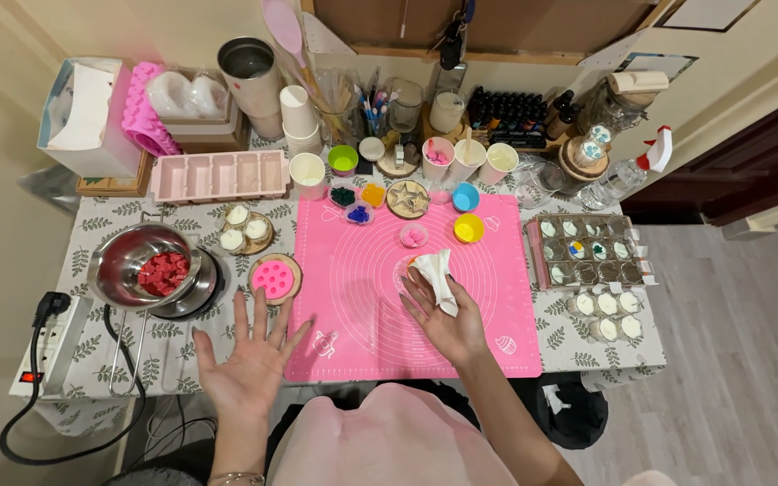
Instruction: Melt wax pieces in a pot on a small induction cooktop.
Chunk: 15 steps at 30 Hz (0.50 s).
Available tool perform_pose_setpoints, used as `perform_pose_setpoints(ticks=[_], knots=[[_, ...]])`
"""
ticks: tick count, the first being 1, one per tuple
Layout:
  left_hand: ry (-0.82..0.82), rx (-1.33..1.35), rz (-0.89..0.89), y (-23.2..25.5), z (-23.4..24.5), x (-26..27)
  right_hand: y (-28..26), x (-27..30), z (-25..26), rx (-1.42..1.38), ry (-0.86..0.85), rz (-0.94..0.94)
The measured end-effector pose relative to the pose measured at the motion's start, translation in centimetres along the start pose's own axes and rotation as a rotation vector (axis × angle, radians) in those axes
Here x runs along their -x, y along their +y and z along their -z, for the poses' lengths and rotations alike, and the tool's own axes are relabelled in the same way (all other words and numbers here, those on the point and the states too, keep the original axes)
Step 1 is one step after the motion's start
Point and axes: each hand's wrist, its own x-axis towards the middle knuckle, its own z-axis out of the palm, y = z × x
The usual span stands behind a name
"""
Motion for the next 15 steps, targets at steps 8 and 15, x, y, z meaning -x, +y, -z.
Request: perform_pose_setpoints(ticks=[8, 15], knots=[[0.034, -0.058, 0.1, -2.0, 0.6, -0.8, 0.5, -0.2, 0.6, -0.035, -0.03, -0.005], [-0.03, -0.451, 0.358, -10.7, -1.1, -4.4, -2.6, 2.1, 7.5, 0.251, -0.012, 0.063]])
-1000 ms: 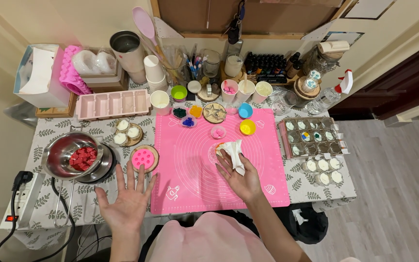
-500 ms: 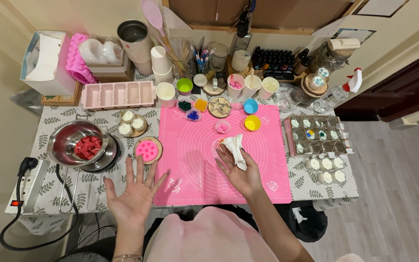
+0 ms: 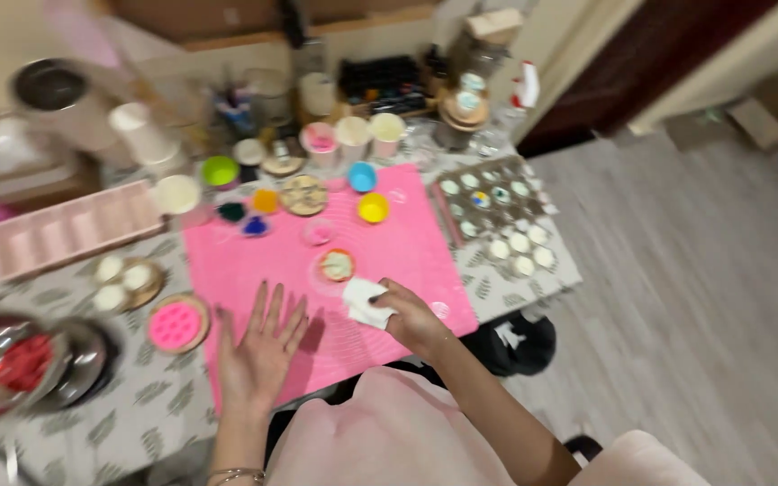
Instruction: Melt wax pieces in a pot on a small induction cooktop.
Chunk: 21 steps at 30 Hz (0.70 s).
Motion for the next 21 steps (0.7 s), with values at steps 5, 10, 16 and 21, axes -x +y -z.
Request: perform_pose_setpoints(ticks=[5, 10, 16, 21], knots=[[-0.175, -0.671, 0.182, -6.6, -0.1, -3.7, -1.1, 3.5, 1.2, 0.32, 0.024, 0.006], [-0.327, -0.966, -0.012, -10.2, 0.2, -5.2, -0.5, 4.6, 1.2, 0.319, 0.082, 0.106], [-0.271, -1.229, 0.085, -8.0, -0.8, -6.2, 1.3, 4.7, 1.9, 0.179, 0.18, 0.145], [-0.23, -1.225, 0.21, -8.8, -2.2, -6.2, 1.4, 6.5, 3.2, 0.015, 0.281, 0.197]])
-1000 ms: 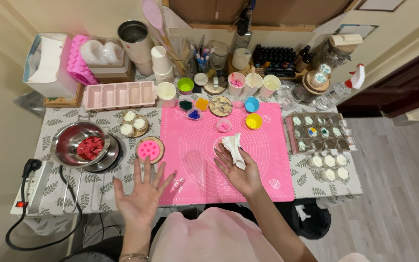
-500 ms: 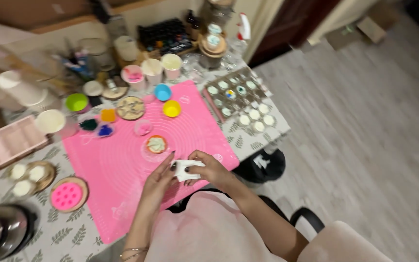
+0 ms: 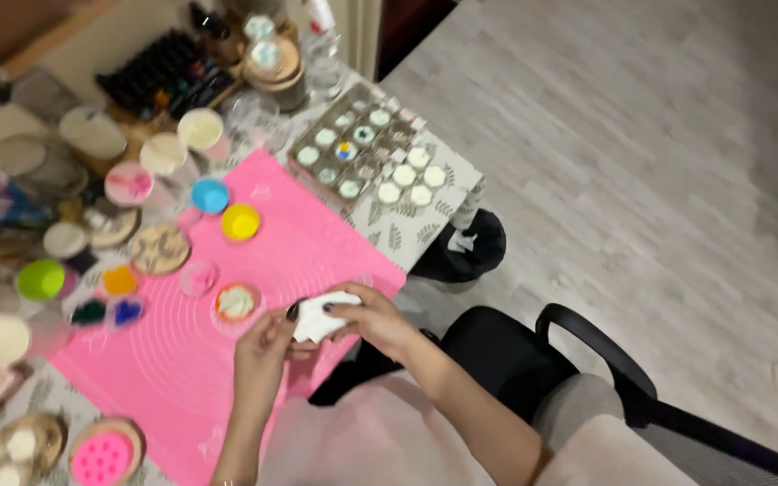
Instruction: Melt wax pieces in a pot on a small induction cooktop.
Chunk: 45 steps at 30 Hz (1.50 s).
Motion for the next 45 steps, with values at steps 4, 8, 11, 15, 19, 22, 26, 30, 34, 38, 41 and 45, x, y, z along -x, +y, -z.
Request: perform_pose_setpoints(ticks=[4, 8, 11, 15, 19, 22, 26, 30, 34, 38, 41, 45], knots=[[-0.061, -0.039, 0.074, 6.1, -4.1, -0.2, -2.0, 0.9, 6.4, -0.183, 0.191, 0.144], [-0.059, -0.015, 0.081, 5.0, -5.9, -2.5, 1.4, 0.1, 21.0, -0.423, 0.564, 0.288], [0.036, 0.078, 0.096, 7.0, -9.3, -4.0, 4.8, 0.0, 32.6, -0.442, 0.968, 0.166], [0.073, 0.021, 0.1, 8.4, -13.8, -6.5, 8.1, -0.7, 44.3, -0.431, 1.135, -0.063], [0.007, -0.05, 0.046, 10.5, -17.4, -8.2, 7.8, -2.4, 50.2, -0.342, 1.151, 0.02], [0.0, -0.128, 0.047, 10.6, -18.1, -9.1, 3.2, -2.9, 50.0, -0.359, 1.168, -0.041], [0.008, -0.164, 0.075, 10.7, -18.7, -9.7, 6.6, 2.3, 57.6, -0.13, 1.225, -0.451], [0.036, -0.196, 0.094, 9.9, -18.8, -10.2, 10.9, 1.3, 59.9, 0.319, 1.111, -0.648], [0.081, -0.227, 0.076, 8.9, -19.3, -10.8, 4.6, -2.2, 48.7, 0.009, 1.136, -0.593], [0.131, -0.074, -0.046, 8.2, -19.2, -10.5, 2.6, -2.0, 44.1, -0.099, 1.051, -0.427], [0.273, -0.172, 0.082, 6.6, -17.5, -10.2, -1.2, -2.8, 39.6, 0.15, 1.101, -0.24], [0.304, -0.109, -0.058, 3.3, -15.8, -9.7, -9.9, -3.8, 31.9, 0.868, 1.084, 0.416]])
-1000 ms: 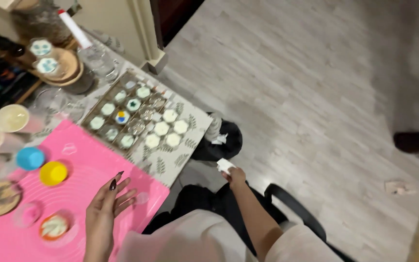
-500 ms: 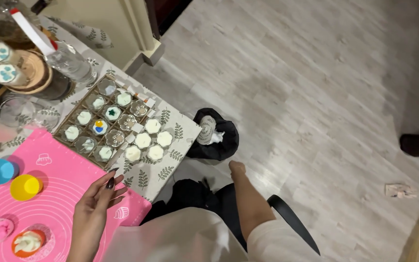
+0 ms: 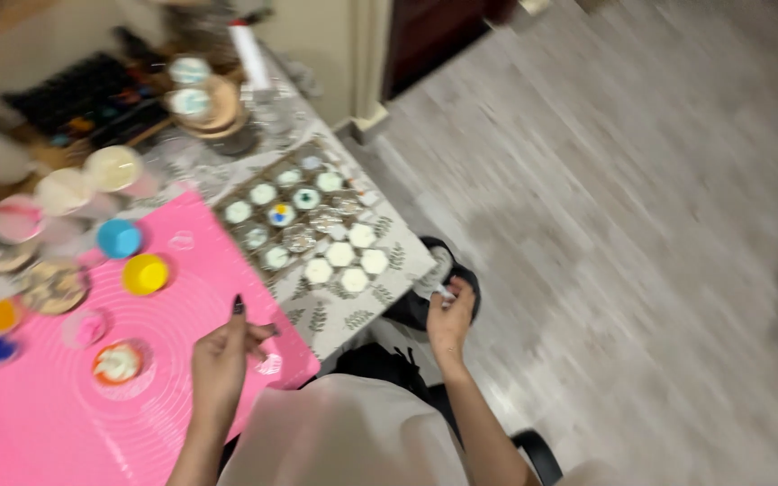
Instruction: Melt wax pieces in a pot on a small induction cooktop.
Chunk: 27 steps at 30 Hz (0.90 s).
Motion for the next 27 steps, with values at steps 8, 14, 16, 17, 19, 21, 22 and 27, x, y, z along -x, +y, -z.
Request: perform_pose_setpoints(ticks=[8, 14, 16, 17, 19, 21, 22, 27], knots=[[0.102, 0.229, 0.017, -1.5, 2.7, 2.5, -18.8, -0.2, -2.6, -0.203, -0.37, 0.356], [0.214, 0.289, -0.025, -3.5, 7.2, 5.1, -19.2, 4.4, -9.1, -0.306, -0.675, 0.48], [0.224, 0.31, -0.007, -3.9, 8.9, 5.8, -18.4, 7.2, -10.4, -0.409, -0.816, 0.293], [0.244, 0.318, -0.009, -4.2, 10.2, 6.1, -18.3, 9.0, -10.8, -0.409, -0.835, 0.303], [0.239, 0.339, 0.004, -4.8, 12.4, 6.8, -17.9, 12.5, -11.2, -0.403, -0.899, 0.186], [0.247, 0.349, 0.011, -5.1, 15.3, 7.8, -18.1, 16.1, -11.7, -0.295, -0.925, 0.17], [0.243, 0.353, 0.017, -5.1, 16.8, 8.0, -18.3, 17.8, -12.0, -0.192, -0.936, 0.151], [0.293, 0.414, 0.016, -7.9, 23.7, 9.0, -18.8, 23.4, -14.4, -0.169, -0.977, 0.059]])
